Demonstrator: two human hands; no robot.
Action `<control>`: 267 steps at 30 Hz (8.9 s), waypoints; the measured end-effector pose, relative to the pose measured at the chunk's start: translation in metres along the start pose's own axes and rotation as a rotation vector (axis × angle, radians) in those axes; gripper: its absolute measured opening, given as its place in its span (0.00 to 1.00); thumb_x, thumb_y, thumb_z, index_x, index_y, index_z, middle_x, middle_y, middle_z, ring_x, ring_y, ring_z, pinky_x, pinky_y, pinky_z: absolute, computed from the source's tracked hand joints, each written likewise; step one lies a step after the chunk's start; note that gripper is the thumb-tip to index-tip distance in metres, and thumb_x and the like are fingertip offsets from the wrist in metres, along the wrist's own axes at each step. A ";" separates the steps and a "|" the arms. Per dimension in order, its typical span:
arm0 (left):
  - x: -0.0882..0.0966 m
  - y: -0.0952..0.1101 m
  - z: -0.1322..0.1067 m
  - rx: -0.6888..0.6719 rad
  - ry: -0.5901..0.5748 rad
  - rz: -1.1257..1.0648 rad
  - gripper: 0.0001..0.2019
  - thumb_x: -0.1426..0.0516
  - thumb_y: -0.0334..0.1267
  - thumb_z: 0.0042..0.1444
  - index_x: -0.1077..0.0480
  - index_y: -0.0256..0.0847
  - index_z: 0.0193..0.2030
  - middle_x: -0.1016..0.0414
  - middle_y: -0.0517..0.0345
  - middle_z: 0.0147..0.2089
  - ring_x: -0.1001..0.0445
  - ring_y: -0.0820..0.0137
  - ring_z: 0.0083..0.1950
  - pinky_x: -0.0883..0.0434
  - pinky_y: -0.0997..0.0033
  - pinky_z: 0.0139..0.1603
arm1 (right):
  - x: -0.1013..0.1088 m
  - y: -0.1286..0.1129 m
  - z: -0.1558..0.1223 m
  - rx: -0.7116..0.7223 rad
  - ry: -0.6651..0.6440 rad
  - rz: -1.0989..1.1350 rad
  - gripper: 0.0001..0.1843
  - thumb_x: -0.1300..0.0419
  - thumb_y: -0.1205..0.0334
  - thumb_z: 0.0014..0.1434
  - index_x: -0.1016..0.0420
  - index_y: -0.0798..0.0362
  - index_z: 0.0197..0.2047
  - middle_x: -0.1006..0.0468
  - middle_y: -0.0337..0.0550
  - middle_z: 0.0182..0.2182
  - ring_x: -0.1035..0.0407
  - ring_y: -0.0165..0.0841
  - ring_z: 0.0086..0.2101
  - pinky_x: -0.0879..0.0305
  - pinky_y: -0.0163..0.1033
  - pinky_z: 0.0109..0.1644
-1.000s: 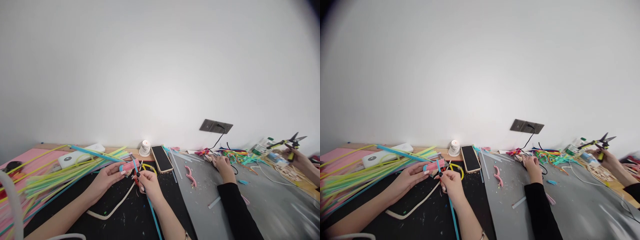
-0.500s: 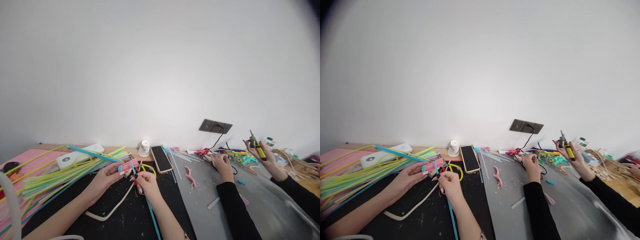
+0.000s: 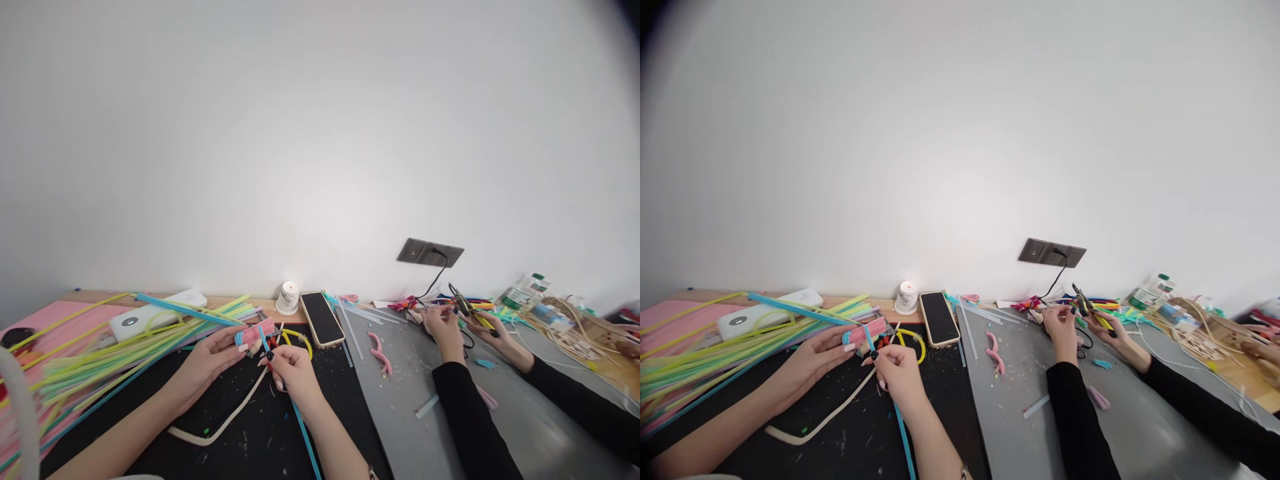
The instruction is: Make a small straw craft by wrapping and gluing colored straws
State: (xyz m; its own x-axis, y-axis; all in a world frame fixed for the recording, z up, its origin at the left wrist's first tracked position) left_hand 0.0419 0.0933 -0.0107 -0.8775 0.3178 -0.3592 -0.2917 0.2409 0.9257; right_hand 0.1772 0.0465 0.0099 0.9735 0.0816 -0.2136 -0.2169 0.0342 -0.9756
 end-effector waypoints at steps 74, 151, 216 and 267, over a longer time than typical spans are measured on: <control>0.007 -0.001 0.002 0.035 0.041 -0.076 0.17 0.34 0.37 0.47 0.26 0.44 0.46 0.20 0.57 0.47 0.26 0.59 0.54 0.26 0.70 0.53 | -0.001 0.001 -0.002 0.023 0.023 -0.048 0.20 0.37 0.47 0.51 0.21 0.59 0.26 0.40 0.30 0.08 0.51 0.20 0.10 0.57 0.29 0.14; -0.006 0.013 -0.006 -0.090 0.054 0.232 0.18 0.33 0.43 0.43 0.24 0.46 0.43 0.20 0.56 0.47 0.25 0.54 0.53 0.29 0.58 0.55 | 0.003 -0.002 -0.005 0.016 0.084 -0.191 0.14 0.42 0.55 0.54 0.25 0.57 0.25 0.42 0.28 0.07 0.52 0.21 0.10 0.58 0.29 0.15; 0.001 0.011 -0.011 -0.091 0.119 0.069 0.12 0.34 0.46 0.43 0.22 0.44 0.34 0.19 0.58 0.37 0.22 0.61 0.43 0.23 0.63 0.48 | -0.016 0.005 -0.014 -0.111 -0.055 -0.308 0.11 0.46 0.72 0.53 0.25 0.57 0.24 0.42 0.28 0.09 0.49 0.22 0.12 0.58 0.29 0.16; 0.000 0.007 -0.010 -0.075 0.081 -0.066 0.10 0.40 0.47 0.53 0.24 0.45 0.38 0.20 0.56 0.47 0.24 0.57 0.51 0.26 0.60 0.53 | -0.013 -0.006 -0.012 -0.070 -0.020 -0.280 0.10 0.46 0.69 0.53 0.26 0.58 0.23 0.43 0.26 0.07 0.51 0.21 0.10 0.59 0.28 0.15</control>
State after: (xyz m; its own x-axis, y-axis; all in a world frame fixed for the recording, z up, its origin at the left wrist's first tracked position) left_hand 0.0365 0.0861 -0.0029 -0.8822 0.2279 -0.4120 -0.3752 0.1882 0.9076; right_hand 0.1670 0.0329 0.0179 0.9930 0.0984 0.0652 0.0665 -0.0108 -0.9977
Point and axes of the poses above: each hand's wrist, its own z-axis towards the middle knuckle, its own x-axis out of the back of the hand, y = z × x, the point moved 10 cm from there along z, towards the middle knuckle
